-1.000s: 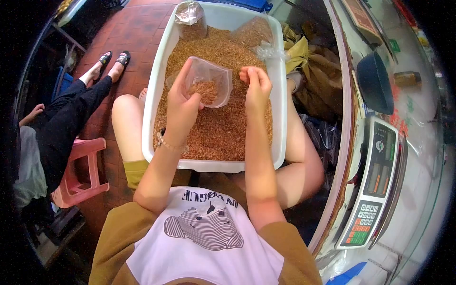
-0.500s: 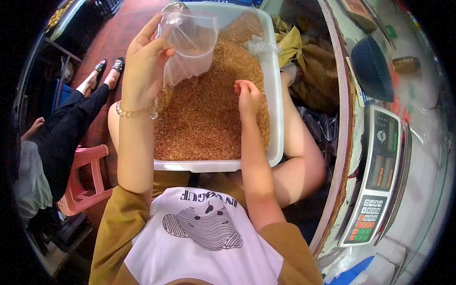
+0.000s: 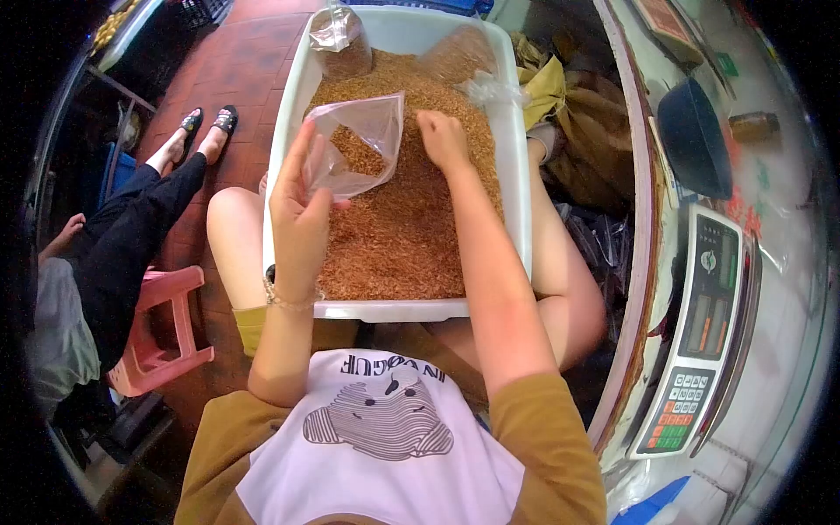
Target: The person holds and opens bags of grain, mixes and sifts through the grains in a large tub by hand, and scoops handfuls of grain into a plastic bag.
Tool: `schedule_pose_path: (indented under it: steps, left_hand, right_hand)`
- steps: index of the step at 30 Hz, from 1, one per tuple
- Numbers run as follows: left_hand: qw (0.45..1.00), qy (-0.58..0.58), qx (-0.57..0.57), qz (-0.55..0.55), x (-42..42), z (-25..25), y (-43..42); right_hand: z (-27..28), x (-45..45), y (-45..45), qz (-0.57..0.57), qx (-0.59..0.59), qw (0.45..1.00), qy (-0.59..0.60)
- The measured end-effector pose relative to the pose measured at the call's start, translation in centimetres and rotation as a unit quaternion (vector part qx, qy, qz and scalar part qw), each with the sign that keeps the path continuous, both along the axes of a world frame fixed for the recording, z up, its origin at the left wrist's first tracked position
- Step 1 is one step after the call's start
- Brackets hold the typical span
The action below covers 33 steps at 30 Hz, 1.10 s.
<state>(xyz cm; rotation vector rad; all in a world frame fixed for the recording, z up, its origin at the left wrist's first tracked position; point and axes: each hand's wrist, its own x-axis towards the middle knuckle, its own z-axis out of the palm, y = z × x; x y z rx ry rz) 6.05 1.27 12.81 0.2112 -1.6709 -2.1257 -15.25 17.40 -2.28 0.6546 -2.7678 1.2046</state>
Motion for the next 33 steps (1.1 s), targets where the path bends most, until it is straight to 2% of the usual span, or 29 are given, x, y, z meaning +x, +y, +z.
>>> schedule_pose_path:
  steps: [1,2,4,5,10,13,17,20,22,26,30,33]
  left_hand:
    - [1.0,0.004,-0.007,-0.003,0.1,-0.1,0.3]
    - [1.0,0.005,-0.001,-0.002,0.0,-0.3,0.5]
    - [1.0,0.001,0.006,-0.002,-0.1,-0.2,0.5]
    - [1.0,0.0,0.008,-0.004,-0.2,-0.2,0.6]
    - [1.0,0.001,0.017,0.0,-0.4,-0.7,0.9]
    - [1.0,-0.007,0.018,0.005,-0.3,-0.9,1.3]
    - [1.0,0.0,-0.014,0.021,-0.5,-1.5,1.5]
    - [0.964,0.041,-0.25,0.08,-1.3,-3.6,1.5]
    - [0.958,0.037,-0.267,0.095,-1.4,-2.6,2.2]
    - [0.945,0.045,-0.299,0.127,-2.0,-2.5,3.8]
    - [0.948,0.006,-0.306,0.091,-1.9,-2.0,4.2]
    - [0.957,-0.012,-0.283,0.068,-1.9,-1.7,4.8]
  right_hand:
    - [0.3,0.7,-0.3,0.018,0.063,0.997,-0.04]
    - [-1.2,1.0,0.0,-0.007,-0.034,0.99,-0.137]
    - [-4.9,1.9,0.9,-0.059,-0.223,0.919,-0.321]
    - [-5.4,2.5,1.8,-0.081,-0.255,0.889,-0.371]
    - [-0.1,7.5,3.1,-0.132,-0.362,0.723,-0.574]
    - [1.4,8.2,1.6,-0.213,-0.423,0.665,-0.578]
    - [0.0,7.2,0.7,-0.174,-0.585,0.587,-0.532]
    - [4.4,7.9,-0.4,-0.188,-0.64,0.557,-0.495]
    - [6.7,8.4,-0.3,-0.186,-0.679,0.544,-0.457]
    - [11.9,8.7,-0.5,-0.179,-0.702,0.553,-0.411]
    - [16.2,9.0,-0.5,-0.105,-0.722,0.586,-0.352]
    - [19.3,9.7,-1.9,-0.118,-0.722,0.611,-0.303]
